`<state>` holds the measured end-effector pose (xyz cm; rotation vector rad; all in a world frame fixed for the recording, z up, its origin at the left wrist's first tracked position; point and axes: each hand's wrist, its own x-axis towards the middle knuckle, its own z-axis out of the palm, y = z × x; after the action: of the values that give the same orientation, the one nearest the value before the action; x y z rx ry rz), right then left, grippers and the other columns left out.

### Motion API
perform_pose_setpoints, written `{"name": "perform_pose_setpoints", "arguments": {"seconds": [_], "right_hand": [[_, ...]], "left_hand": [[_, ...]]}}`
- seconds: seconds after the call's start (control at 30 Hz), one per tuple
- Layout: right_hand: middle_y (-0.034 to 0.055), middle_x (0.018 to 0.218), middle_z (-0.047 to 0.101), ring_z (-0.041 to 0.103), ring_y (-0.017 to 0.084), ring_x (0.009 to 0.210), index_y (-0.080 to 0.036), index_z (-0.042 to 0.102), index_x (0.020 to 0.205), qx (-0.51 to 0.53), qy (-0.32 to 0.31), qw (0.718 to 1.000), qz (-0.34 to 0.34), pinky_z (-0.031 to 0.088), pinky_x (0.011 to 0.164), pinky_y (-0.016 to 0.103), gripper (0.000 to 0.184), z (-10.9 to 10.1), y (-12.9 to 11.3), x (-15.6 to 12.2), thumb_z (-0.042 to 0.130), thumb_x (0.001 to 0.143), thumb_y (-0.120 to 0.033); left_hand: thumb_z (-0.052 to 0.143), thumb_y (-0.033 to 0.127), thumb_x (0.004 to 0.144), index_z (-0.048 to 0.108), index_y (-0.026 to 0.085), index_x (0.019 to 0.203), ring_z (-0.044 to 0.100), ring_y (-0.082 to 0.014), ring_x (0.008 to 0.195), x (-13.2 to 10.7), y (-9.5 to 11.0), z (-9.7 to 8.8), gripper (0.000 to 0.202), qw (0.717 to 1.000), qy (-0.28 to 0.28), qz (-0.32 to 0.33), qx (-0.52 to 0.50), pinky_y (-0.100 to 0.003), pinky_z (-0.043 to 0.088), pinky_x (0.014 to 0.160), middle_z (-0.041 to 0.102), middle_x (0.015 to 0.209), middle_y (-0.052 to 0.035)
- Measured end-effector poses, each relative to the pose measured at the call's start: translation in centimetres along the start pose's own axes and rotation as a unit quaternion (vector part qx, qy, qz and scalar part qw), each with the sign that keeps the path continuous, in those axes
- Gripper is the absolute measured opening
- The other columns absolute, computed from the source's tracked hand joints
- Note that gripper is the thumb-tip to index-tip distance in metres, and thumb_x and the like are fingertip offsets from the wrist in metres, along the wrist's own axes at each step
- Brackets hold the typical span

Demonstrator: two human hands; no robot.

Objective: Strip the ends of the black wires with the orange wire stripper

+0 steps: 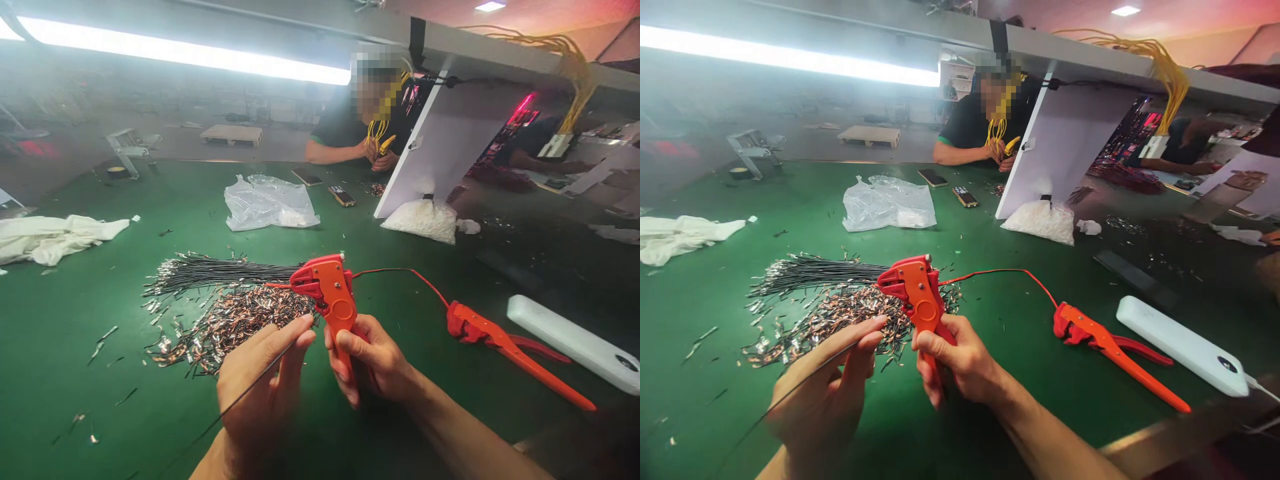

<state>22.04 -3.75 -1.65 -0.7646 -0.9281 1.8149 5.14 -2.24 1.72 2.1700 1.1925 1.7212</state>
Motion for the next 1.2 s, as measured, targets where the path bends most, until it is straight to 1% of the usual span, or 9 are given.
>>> {"name": "perform_pose_setpoints", "arguments": {"seconds": [0.2,0.27,0.33,0.43,0.6,0.7,0.8,1.03,1.2], "right_hand": [[-0.006,0.047,0.054,0.046,0.007,0.027,-0.016,0.057,0.085,-0.011,0.018,1.0,-0.007,0.039,0.027,0.016,0.04,-0.2,0.3,0.0,0.067,0.085,-0.055],[-0.004,0.053,0.057,0.051,0.009,0.033,-0.015,0.057,0.089,0.002,0.006,1.0,-0.016,0.044,0.032,0.019,0.038,-0.2,0.2,0.1,0.066,0.086,-0.053],[0.0005,0.065,0.062,0.061,0.013,0.046,-0.015,0.058,0.095,0.02,-0.014,0.999,-0.035,0.05,0.046,0.025,0.036,-0.2,-0.1,0.0,0.064,0.088,-0.05],[0.0059,0.078,0.066,0.067,0.019,0.065,-0.013,0.059,0.103,0.033,-0.048,0.997,-0.06,0.052,0.064,0.033,0.036,-0.2,-0.8,-0.1,0.063,0.088,-0.046],[0.0081,0.084,0.067,0.069,0.022,0.072,-0.014,0.06,0.105,0.032,-0.072,0.996,-0.052,0.05,0.066,0.035,0.032,-0.3,-0.9,-0.3,0.064,0.087,-0.039],[0.0084,0.085,0.068,0.069,0.022,0.073,-0.013,0.06,0.107,0.03,-0.083,0.995,-0.043,0.051,0.067,0.035,0.032,-0.3,-0.4,-0.3,0.067,0.086,-0.036],[0.0087,0.086,0.068,0.07,0.022,0.074,-0.013,0.06,0.109,0.031,-0.093,0.994,-0.041,0.052,0.07,0.036,0.034,-0.2,0.1,-0.3,0.069,0.085,-0.036],[0.0094,0.085,0.069,0.07,0.022,0.074,-0.011,0.06,0.11,0.033,-0.125,0.991,-0.032,0.052,0.07,0.037,0.037,-0.2,0.7,-0.2,0.07,0.084,-0.036],[0.0081,0.083,0.069,0.07,0.02,0.072,-0.012,0.06,0.108,0.027,-0.124,0.992,-0.023,0.052,0.069,0.035,0.037,0.0,0.6,-0.4,0.072,0.082,-0.036]], "left_hand": [[0.064,0.021,0.088,0.075,0.021,0.092,0.058,-0.0069,0.043,-0.2,0.0,0.0,0.012,0.999,0.011,-0.041,-0.011,-0.017,0.046,0.041,0.076,0.073,-0.0019],[0.066,0.023,0.087,0.076,0.022,0.091,0.053,-0.0062,0.04,-0.1,0.0,0.0,0.011,0.995,0.019,-0.089,-0.027,-0.018,0.04,0.036,0.073,0.066,-0.0002],[0.067,0.026,0.086,0.076,0.023,0.09,0.048,-0.0057,0.037,0.1,-0.2,-0.1,0.011,0.985,0.043,-0.157,-0.064,-0.019,0.034,0.034,0.064,0.053,0.0036],[0.066,0.032,0.088,0.075,0.023,0.09,0.044,-0.0057,0.036,1.0,-0.7,-0.3,0.013,0.948,0.079,-0.256,-0.171,-0.021,0.033,0.037,0.048,0.042,0.0075],[0.069,0.038,0.085,0.073,0.021,0.088,0.038,-0.0063,0.035,3.0,-1.4,-1.0,0.018,0.866,0.125,-0.356,-0.329,-0.022,0.027,0.037,0.044,0.039,0.0073],[0.074,0.041,0.08,0.073,0.02,0.086,0.035,-0.0066,0.034,3.6,-1.2,-1.2,0.022,0.836,0.129,-0.381,-0.373,-0.022,0.025,0.035,0.041,0.037,0.0073],[0.077,0.043,0.076,0.073,0.019,0.084,0.035,-0.0062,0.034,3.7,-1.0,-1.1,0.026,0.822,0.12,-0.397,-0.39,-0.021,0.025,0.035,0.04,0.036,0.0072],[0.079,0.048,0.072,0.073,0.019,0.084,0.034,-0.0051,0.035,3.1,-0.7,-0.7,0.032,0.807,0.107,-0.426,-0.395,-0.02,0.024,0.037,0.04,0.037,0.0074],[0.074,0.047,0.078,0.073,0.02,0.087,0.033,-0.0051,0.036,2.8,-0.8,-0.7,0.029,0.803,0.086,-0.43,-0.404,-0.02,0.024,0.038,0.04,0.038,0.0073]]}}
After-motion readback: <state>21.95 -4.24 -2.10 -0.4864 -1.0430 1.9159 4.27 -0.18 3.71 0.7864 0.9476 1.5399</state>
